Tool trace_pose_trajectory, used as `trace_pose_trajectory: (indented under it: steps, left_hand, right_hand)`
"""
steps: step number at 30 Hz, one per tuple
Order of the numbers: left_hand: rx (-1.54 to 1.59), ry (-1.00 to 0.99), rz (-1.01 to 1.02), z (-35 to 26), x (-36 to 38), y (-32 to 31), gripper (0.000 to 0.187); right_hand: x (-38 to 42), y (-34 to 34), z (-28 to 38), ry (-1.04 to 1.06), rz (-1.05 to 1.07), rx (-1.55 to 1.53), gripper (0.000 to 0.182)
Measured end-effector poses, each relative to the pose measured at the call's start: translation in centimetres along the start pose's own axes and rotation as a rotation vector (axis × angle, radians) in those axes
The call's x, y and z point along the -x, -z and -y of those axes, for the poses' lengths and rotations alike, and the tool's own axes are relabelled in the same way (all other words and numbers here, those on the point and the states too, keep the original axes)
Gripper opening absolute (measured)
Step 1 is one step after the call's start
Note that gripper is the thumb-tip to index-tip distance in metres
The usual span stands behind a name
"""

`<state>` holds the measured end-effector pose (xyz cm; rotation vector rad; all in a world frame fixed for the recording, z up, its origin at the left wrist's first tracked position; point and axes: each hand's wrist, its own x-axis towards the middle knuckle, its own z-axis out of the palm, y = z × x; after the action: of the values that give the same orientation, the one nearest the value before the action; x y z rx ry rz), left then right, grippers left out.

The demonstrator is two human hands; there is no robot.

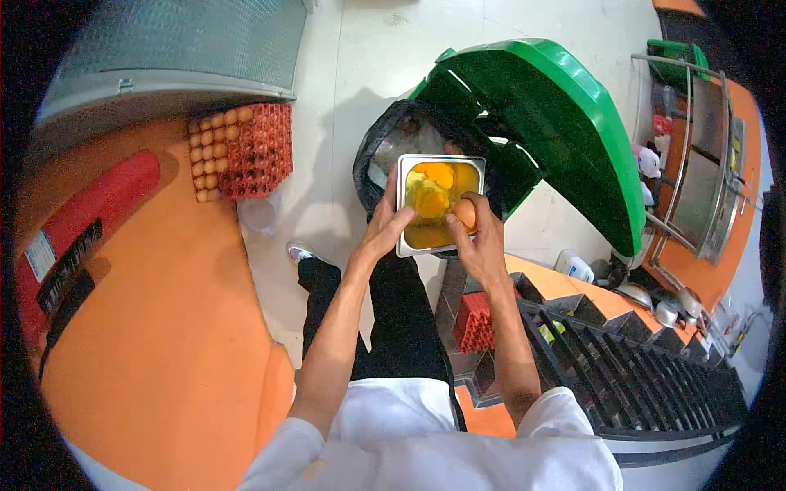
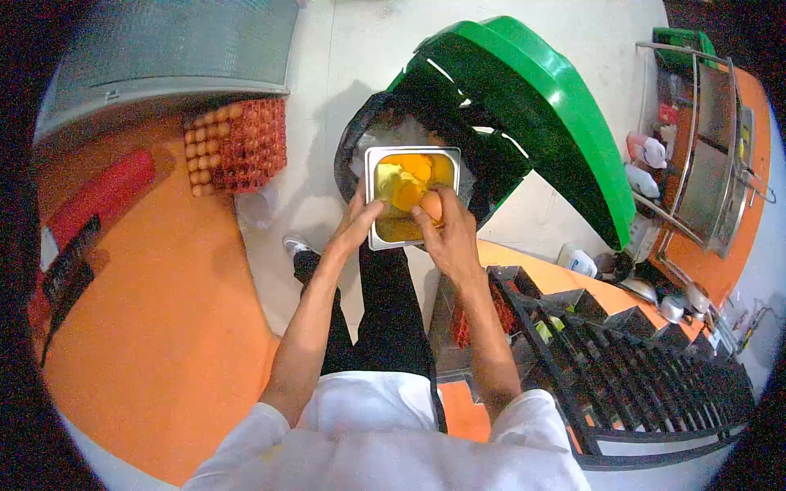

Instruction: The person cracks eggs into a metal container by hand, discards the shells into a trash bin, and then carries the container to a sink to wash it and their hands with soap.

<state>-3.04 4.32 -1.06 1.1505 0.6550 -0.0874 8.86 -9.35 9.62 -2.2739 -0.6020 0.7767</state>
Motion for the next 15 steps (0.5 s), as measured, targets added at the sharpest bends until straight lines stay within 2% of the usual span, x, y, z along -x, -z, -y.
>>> trace_pose_trajectory:
  steps: [8, 10, 15]
  left_hand:
    - [-0.032, -0.125, -0.033, 0.6, -0.2, 0.3, 0.094]
    - [-0.094, -0.075, -0.073, 0.5, 0.0, 0.2, 0.095]
    - [-0.077, -0.161, -0.095, 1.0, -0.3, 0.1, 0.096]
  right_hand:
    - [0.4, -0.2, 1.6, -0.036, -0.082, 0.128, 0.039]
    - [0.6, 0.2, 2.9, -0.155, -0.102, 0.124, 0.039]
    - [1.8, 1.4, 5.1, -0.169, -0.175, 0.117, 0.039]
